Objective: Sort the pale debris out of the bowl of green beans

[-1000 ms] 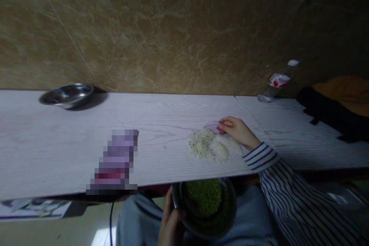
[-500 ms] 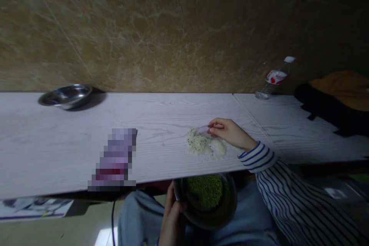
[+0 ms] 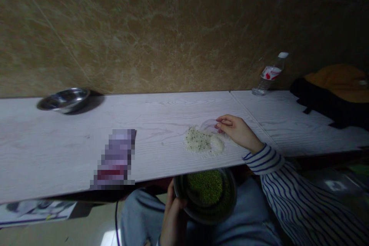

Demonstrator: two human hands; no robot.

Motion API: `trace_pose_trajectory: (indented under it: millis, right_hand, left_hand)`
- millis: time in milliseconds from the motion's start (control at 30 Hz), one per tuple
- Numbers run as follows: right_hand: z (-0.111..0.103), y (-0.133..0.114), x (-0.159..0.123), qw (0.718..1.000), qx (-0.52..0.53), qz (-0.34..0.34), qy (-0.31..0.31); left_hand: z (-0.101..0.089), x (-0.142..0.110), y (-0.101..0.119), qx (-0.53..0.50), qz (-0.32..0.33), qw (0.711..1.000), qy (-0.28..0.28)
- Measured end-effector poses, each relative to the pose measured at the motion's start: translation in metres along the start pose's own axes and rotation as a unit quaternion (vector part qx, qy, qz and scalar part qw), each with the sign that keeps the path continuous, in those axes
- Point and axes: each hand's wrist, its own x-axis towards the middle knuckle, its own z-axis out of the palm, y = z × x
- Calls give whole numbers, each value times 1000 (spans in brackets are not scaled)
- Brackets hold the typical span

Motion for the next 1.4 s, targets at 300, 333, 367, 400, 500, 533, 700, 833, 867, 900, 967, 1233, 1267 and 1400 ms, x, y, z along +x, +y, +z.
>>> trace_pose_trajectory:
  millis: [300,333,367,400,500,533,700,833,867,900,967,1233,1267,1400]
  right_hand:
    - [5,5,-1,1000,-9,8,-4]
    - [7,3,-2,1000,-8,6,-9]
    - [9,2,-3,1000,-7,5,-15]
    - [10,1,-5,1000,-7,4,-20]
    - [13,-1,-10,999,-4,5,-35]
    - [14,-2,-11,999,-1,6,-41]
    - [13,0,-19,997,13,2,-70]
    - [14,1,-23,997,21,-8,-72]
    - [15,1,-24,997,27,-10,-72]
    - [15,1,-25,997,34,-11,-72]
    - [16,2,-27,996,47,-10,-74]
    - [21,1,-39,995,53,-13,-85]
    - [21,1,-41,995,55,-16,-86]
    - [21,0,-46,995,52,-18,-87]
  left_hand:
    - [-1,3,-1,-3,21,1000,-13]
    - [0,2,-1,-6,21,1000,-13]
    - [1,2,-1,-7,21,1000,-11]
    - [1,1,-1,-5,19,1000,-7]
    - [0,3,-1,9,15,1000,9]
    - [0,4,-1,13,13,1000,13]
    - [-2,4,2,33,-2,999,14]
    - [0,-4,3,40,1,999,-15]
    - [1,-6,4,37,6,999,-23]
    - [1,-9,4,33,12,999,-28]
    - [1,-13,4,29,17,999,-33]
    - [2,-15,4,35,20,999,-37]
    - [3,-15,3,37,19,998,-41]
    - [4,-16,3,52,6,998,-47]
